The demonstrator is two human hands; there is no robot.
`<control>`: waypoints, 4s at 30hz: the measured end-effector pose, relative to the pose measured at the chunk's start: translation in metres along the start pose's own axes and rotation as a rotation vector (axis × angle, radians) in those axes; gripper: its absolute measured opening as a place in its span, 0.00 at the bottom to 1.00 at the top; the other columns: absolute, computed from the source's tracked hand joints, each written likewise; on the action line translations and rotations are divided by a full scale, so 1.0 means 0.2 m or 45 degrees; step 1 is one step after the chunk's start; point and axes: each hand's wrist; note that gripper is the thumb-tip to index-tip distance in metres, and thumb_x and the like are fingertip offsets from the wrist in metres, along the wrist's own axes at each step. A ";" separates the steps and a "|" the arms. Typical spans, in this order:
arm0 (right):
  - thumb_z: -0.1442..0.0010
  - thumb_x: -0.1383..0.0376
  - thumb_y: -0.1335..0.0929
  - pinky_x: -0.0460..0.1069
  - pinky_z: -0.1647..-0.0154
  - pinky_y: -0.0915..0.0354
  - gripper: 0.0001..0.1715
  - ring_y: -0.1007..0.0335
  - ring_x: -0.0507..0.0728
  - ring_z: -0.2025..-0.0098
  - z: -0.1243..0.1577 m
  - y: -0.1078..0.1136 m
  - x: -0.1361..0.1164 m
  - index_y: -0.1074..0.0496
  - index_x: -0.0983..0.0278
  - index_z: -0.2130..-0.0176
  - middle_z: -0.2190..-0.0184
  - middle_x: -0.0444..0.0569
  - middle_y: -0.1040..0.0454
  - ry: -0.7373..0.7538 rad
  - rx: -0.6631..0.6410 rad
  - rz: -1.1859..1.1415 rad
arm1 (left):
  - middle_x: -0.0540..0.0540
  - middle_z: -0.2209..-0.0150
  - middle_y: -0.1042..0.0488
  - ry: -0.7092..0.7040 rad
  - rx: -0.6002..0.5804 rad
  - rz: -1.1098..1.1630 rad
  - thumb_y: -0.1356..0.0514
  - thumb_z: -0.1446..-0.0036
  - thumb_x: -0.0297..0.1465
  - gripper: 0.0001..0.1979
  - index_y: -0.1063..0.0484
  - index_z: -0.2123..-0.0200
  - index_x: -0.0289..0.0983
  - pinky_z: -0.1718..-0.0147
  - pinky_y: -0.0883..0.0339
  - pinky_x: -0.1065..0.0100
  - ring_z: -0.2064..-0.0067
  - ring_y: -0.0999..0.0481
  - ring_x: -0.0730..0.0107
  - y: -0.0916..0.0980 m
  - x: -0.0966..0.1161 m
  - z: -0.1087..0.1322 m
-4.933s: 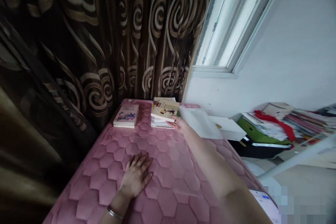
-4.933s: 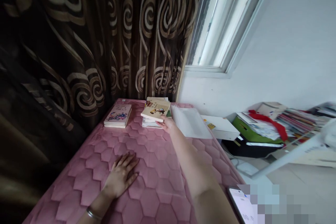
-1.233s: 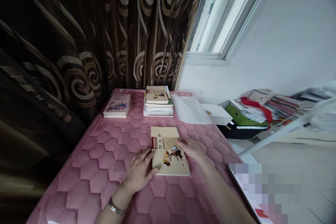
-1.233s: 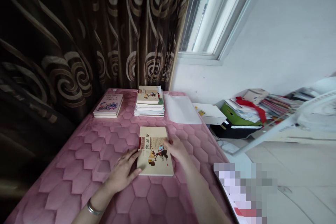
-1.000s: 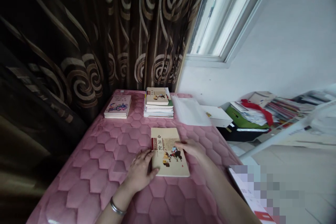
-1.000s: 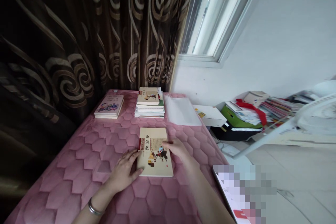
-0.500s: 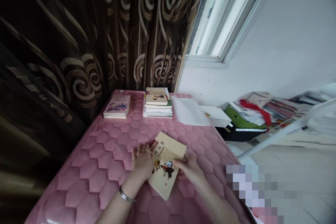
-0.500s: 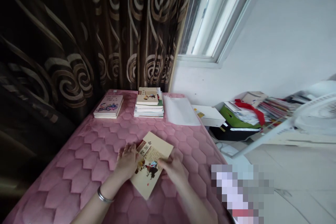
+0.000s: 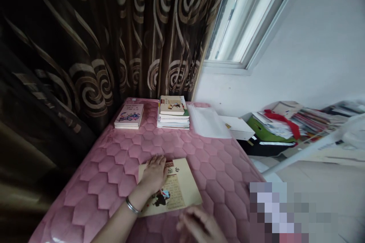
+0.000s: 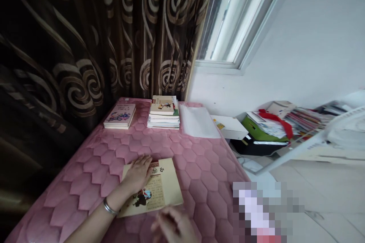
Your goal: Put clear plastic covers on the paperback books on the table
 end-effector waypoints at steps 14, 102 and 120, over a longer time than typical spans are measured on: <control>0.41 0.58 0.36 0.46 0.62 0.37 0.15 0.26 0.57 0.60 -0.90 0.26 -0.27 0.27 0.67 0.63 0.63 0.53 0.22 0.213 0.448 0.986 | 0.36 0.40 0.39 0.361 0.277 -0.103 0.52 0.38 0.32 0.22 0.39 0.41 0.35 0.45 0.44 0.50 0.41 0.38 0.52 0.07 -0.01 0.09; 0.37 0.66 0.36 0.52 0.41 0.41 0.14 0.33 0.58 0.46 -0.25 0.01 -0.13 0.27 0.66 0.54 0.52 0.53 0.25 1.323 -0.277 1.660 | 0.47 0.66 0.23 0.073 0.467 0.791 0.44 0.47 0.32 0.07 0.26 0.70 0.39 0.58 0.32 0.67 0.61 0.25 0.67 0.02 -0.35 -0.02; 0.36 0.67 0.39 0.45 0.75 0.45 0.13 0.28 0.52 0.74 -0.29 0.05 -0.35 0.27 0.62 0.67 0.74 0.46 0.23 1.072 0.274 1.737 | 0.40 0.54 0.24 -0.016 0.225 1.505 0.41 0.48 0.45 0.18 0.21 0.66 0.38 0.47 0.39 0.58 0.50 0.28 0.58 0.08 -0.38 0.07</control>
Point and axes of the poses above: each hand's wrist, its own z-axis away from the middle knuckle, its own y-axis out of the back of the hand, x = y × z
